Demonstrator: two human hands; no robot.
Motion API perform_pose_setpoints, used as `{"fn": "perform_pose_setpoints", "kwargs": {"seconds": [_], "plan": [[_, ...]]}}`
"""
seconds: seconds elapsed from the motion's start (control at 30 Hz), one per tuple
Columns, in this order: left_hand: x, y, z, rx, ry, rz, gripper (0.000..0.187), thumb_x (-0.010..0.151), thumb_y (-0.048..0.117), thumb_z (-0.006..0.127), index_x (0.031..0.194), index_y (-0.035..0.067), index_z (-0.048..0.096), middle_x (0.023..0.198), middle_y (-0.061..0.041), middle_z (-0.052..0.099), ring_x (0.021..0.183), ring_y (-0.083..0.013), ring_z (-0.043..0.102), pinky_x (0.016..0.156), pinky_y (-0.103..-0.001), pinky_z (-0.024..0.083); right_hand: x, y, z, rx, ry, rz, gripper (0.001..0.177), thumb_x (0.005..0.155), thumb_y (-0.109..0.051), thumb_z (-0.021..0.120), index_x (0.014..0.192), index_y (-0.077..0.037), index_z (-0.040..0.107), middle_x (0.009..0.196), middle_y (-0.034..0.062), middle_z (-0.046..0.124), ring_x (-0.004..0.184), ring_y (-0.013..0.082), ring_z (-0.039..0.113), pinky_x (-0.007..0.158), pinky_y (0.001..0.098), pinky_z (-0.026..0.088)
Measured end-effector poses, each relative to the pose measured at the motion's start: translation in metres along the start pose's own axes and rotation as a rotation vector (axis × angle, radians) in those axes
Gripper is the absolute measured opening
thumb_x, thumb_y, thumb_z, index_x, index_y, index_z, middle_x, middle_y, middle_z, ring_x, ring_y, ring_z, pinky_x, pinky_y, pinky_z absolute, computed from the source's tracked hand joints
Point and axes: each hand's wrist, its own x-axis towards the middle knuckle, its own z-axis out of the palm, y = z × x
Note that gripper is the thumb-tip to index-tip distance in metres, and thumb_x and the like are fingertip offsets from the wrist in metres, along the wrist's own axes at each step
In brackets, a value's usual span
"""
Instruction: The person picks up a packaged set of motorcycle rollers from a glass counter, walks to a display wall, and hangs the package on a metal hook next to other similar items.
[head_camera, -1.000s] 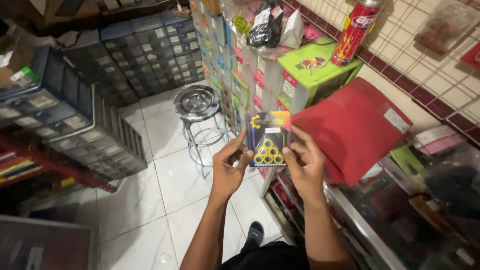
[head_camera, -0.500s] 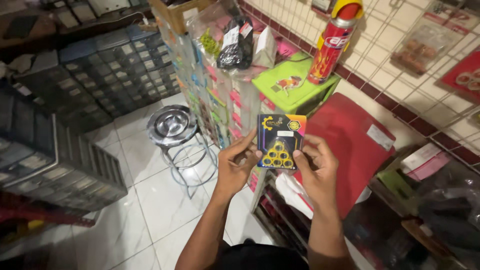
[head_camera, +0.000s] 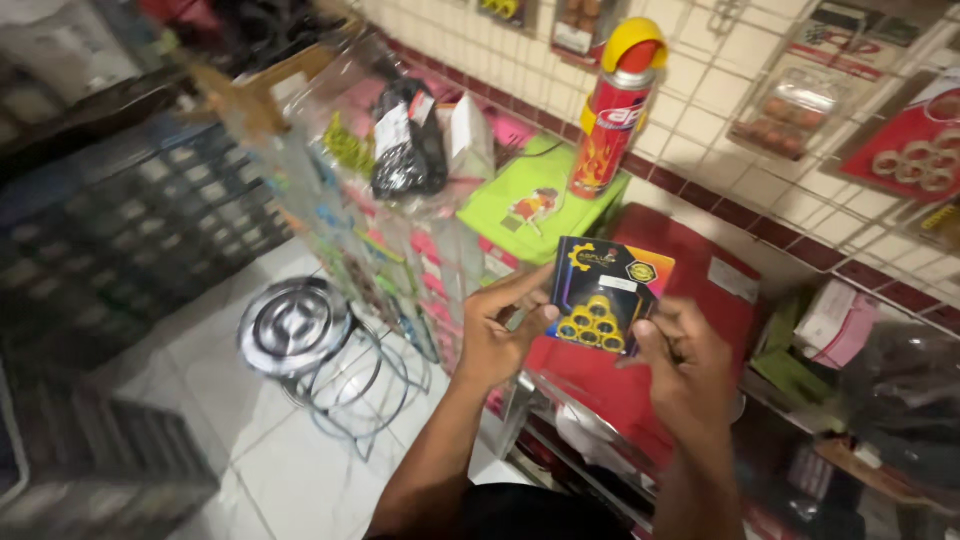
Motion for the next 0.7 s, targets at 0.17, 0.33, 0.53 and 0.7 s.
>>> {"fn": "perform_pose_setpoints", "kwargs": {"seconds": [0.17, 0.33, 0.53, 0.7], "plan": [[0.048, -0.011, -0.014, -0.140, -0.120, -0.037, 0.045, 0.087, -0.009, 0.076, 0.131, -0.002, 0.069, 0.081, 0.002, 0.063, 0.071, -0.0039, 0.051, 0.067, -0.019, 0.041, 0.015, -0.009, 0.017, -0.047, 0.152, 0.066, 0.012, 0.101, -0.003, 0.060, 0.111, 0.004, 0.059, 0.092, 0.0110, 0.070, 0.077, 0.0125, 0.067, 0.059, 0.0297, 0.061], [0.092, -0.015, -0.038, -0.195, -0.232, -0.023, 0.036, 0.090, -0.003, 0.076, 0.125, -0.003, 0.069, 0.083, 0.002, 0.065, 0.073, -0.0035, 0.054, 0.069, -0.019, 0.045, 0.038, -0.014, 0.047, -0.096, 0.290, 0.086, 0.016, 0.100, -0.004, 0.059, 0.115, 0.003, 0.059, 0.091, 0.0110, 0.072, 0.075, 0.0125, 0.069, 0.058, 0.0289, 0.061], [0.132, -0.006, -0.074, -0.195, -0.269, -0.030, 0.019, 0.096, 0.003, 0.072, 0.115, -0.002, 0.073, 0.093, -0.003, 0.072, 0.084, -0.0074, 0.068, 0.078, -0.024, 0.056, 0.061, -0.033, 0.107, -0.175, 0.397, 0.034, 0.017, 0.099, -0.004, 0.059, 0.115, 0.003, 0.057, 0.089, 0.0103, 0.072, 0.075, 0.0112, 0.069, 0.059, 0.0284, 0.062], [0.183, 0.013, -0.104, -0.004, -0.233, 0.276, 0.010, 0.097, 0.004, 0.075, 0.107, 0.001, 0.073, 0.093, -0.007, 0.072, 0.082, -0.0125, 0.067, 0.076, -0.028, 0.055, 0.090, -0.062, 0.135, -0.427, 0.399, -0.021, 0.012, 0.102, -0.004, 0.063, 0.100, 0.003, 0.054, 0.082, 0.0099, 0.069, 0.071, 0.0113, 0.070, 0.058, 0.0263, 0.055]]}}
